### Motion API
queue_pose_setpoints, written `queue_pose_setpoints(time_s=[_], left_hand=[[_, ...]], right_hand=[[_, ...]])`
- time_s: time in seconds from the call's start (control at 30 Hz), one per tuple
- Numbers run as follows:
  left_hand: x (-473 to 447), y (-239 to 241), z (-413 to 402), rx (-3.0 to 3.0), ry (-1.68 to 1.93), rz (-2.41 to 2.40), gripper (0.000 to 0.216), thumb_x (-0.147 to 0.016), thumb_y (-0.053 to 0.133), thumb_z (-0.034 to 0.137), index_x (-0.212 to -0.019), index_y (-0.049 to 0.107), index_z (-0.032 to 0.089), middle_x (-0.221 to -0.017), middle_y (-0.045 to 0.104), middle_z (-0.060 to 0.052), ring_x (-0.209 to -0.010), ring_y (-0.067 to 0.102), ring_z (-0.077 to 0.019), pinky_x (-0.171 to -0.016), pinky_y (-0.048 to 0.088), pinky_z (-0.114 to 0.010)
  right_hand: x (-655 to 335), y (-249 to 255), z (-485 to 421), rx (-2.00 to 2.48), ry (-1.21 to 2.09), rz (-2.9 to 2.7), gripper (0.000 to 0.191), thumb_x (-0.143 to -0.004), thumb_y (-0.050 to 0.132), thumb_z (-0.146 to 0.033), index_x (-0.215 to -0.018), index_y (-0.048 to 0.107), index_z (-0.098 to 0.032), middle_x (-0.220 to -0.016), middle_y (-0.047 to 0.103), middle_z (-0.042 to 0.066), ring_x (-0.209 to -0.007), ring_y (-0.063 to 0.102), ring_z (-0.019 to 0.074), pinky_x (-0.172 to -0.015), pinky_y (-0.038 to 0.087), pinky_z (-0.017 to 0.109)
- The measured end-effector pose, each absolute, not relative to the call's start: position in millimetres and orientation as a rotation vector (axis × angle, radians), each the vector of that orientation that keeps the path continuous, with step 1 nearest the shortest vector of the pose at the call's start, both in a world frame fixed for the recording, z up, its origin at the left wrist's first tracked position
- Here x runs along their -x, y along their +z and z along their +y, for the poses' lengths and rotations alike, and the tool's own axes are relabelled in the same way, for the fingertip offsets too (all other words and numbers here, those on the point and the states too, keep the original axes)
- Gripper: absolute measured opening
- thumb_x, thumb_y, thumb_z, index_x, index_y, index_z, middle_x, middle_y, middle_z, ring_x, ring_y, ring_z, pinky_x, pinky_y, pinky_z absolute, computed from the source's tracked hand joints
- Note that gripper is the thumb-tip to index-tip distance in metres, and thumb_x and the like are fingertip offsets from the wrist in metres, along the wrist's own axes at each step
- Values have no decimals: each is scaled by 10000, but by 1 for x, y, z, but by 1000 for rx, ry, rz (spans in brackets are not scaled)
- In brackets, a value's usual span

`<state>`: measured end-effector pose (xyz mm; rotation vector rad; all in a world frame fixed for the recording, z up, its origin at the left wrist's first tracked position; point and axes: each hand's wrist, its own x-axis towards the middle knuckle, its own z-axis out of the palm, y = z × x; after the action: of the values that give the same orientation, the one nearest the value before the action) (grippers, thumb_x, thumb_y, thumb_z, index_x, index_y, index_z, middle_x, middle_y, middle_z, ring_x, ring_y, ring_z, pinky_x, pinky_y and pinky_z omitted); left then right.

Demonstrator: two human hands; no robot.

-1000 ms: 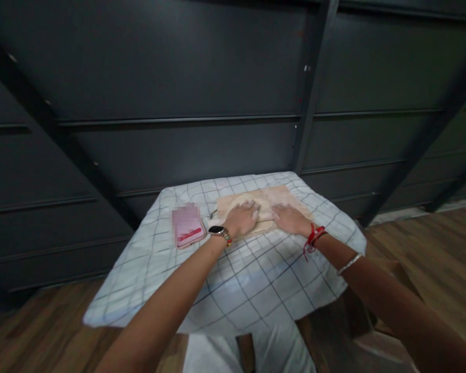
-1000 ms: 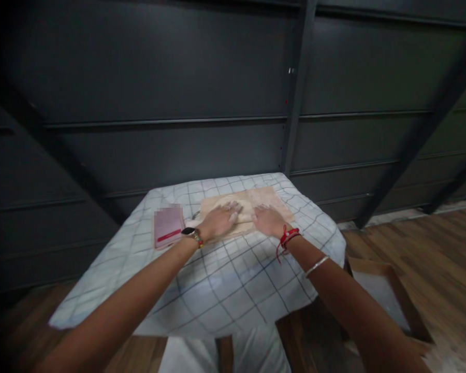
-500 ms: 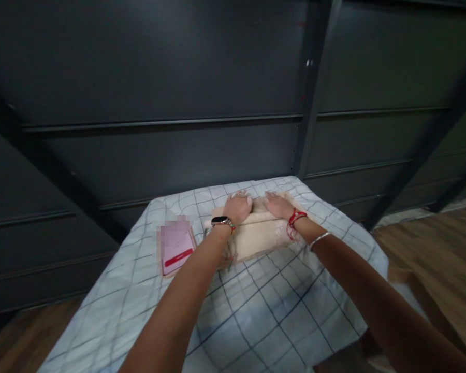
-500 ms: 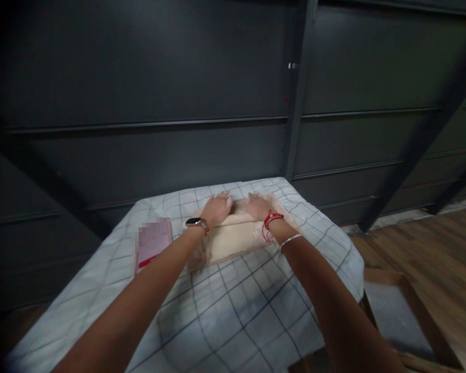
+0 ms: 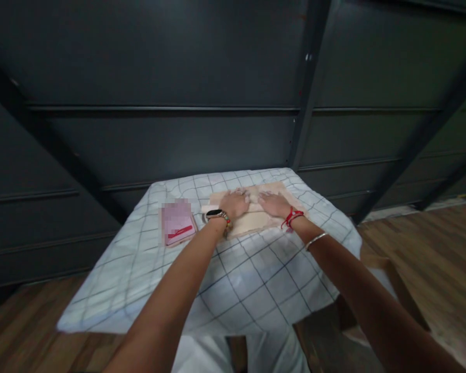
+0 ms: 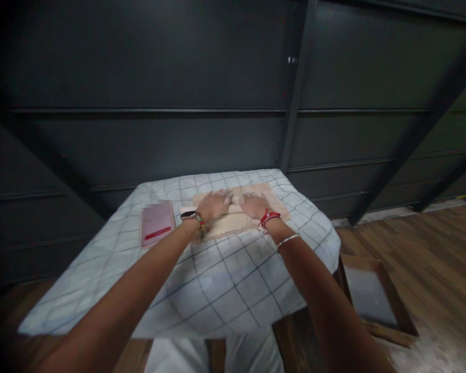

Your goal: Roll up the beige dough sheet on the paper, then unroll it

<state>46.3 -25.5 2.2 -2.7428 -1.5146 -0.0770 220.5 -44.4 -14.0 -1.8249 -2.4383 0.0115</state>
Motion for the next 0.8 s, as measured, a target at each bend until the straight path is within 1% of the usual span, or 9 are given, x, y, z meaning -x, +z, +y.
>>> queue_pose_setpoints(time_s=[0.1, 0.23, 0.3, 0.37, 0.47, 0.57, 0.63, 0.7, 0.8], left_hand=[[-44, -2, -54, 2689, -106, -1466, 483, -979, 199, 261, -1338, 485, 110, -1444, 429, -140, -1342, 370, -248, -1081, 293, -413], [-37, -11, -84, 2637, -208, -1345, 442, -970, 272, 267, -1313, 488, 92, -1361, 514, -155, -1256, 467, -241, -1044, 342, -371], [-35, -14, -91, 2618, -257, -1295, 437, -960, 308, 264, -1320, 475, 79, -1339, 529, -161, -1223, 493, -242, -1040, 346, -366], [-34, -14, -91, 2619, -271, -1279, 440, -956, 322, 263, -1323, 469, 70, -1304, 553, -168, -1192, 517, -247, -1027, 357, -369], [-35, -12, -80, 2643, -255, -1283, 440, -958, 326, 275, -1318, 477, 72, -1266, 579, -174, -1175, 532, -254, -1008, 373, -377], [-37, -8, -62, 2642, -241, -1287, 433, -961, 308, 272, -1316, 487, 100, -1310, 555, -158, -1233, 492, -248, -1025, 358, -376], [-39, -6, -46, 2634, -227, -1302, 431, -963, 290, 267, -1315, 491, 122, -1318, 556, -138, -1234, 496, -233, -1020, 365, -359], [-41, -5, -28, 2644, -211, -1301, 428, -959, 290, 264, -1302, 503, 123, -1298, 574, -134, -1213, 518, -223, -1005, 381, -338], [-45, -4, 1, 2654, -206, -1298, 440, -946, 301, 249, -1299, 502, 80, -1278, 583, -159, -1210, 521, -232, -995, 389, -332]], right_hand=[[-217, -9, -79, 1899, 45, -2408, 561, -993, 144, -379, -1352, 457, -81, -1430, 439, 184, -1304, 417, 287, -1090, 216, 471], [-211, -4, -117, 1897, 19, -2415, 502, -982, 225, -344, -1248, 522, -38, -1348, 508, 228, -1247, 469, 291, -1054, 277, 438], [-209, -4, -127, 1890, -25, -2415, 483, -980, 247, -336, -1231, 527, -35, -1331, 518, 232, -1245, 466, 291, -1050, 282, 430], [-207, -5, -128, 1909, -51, -2389, 478, -982, 253, -339, -1253, 513, -44, -1344, 508, 226, -1263, 445, 287, -1056, 270, 437], [-206, -7, -117, 1949, -64, -2338, 485, -990, 234, -333, -1303, 478, -54, -1370, 488, 220, -1285, 420, 285, -1064, 245, 473], [-207, -9, -95, 1953, -91, -2316, 495, -1000, 192, -322, -1332, 458, -68, -1391, 471, 213, -1308, 389, 292, -1064, 217, 524], [-209, -10, -76, 1939, -104, -2316, 484, -1002, 188, -311, -1333, 469, -96, -1403, 467, 192, -1322, 371, 291, -1066, 202, 545], [-212, -12, -54, 1913, -107, -2336, 454, -999, 220, -294, -1329, 487, -135, -1412, 468, 162, -1329, 363, 285, -1066, 213, 539], [-218, -12, -20, 1867, -113, -2394, 433, -990, 243, -254, -1335, 490, -169, -1428, 453, 145, -1325, 370, 282, -1059, 247, 536]])
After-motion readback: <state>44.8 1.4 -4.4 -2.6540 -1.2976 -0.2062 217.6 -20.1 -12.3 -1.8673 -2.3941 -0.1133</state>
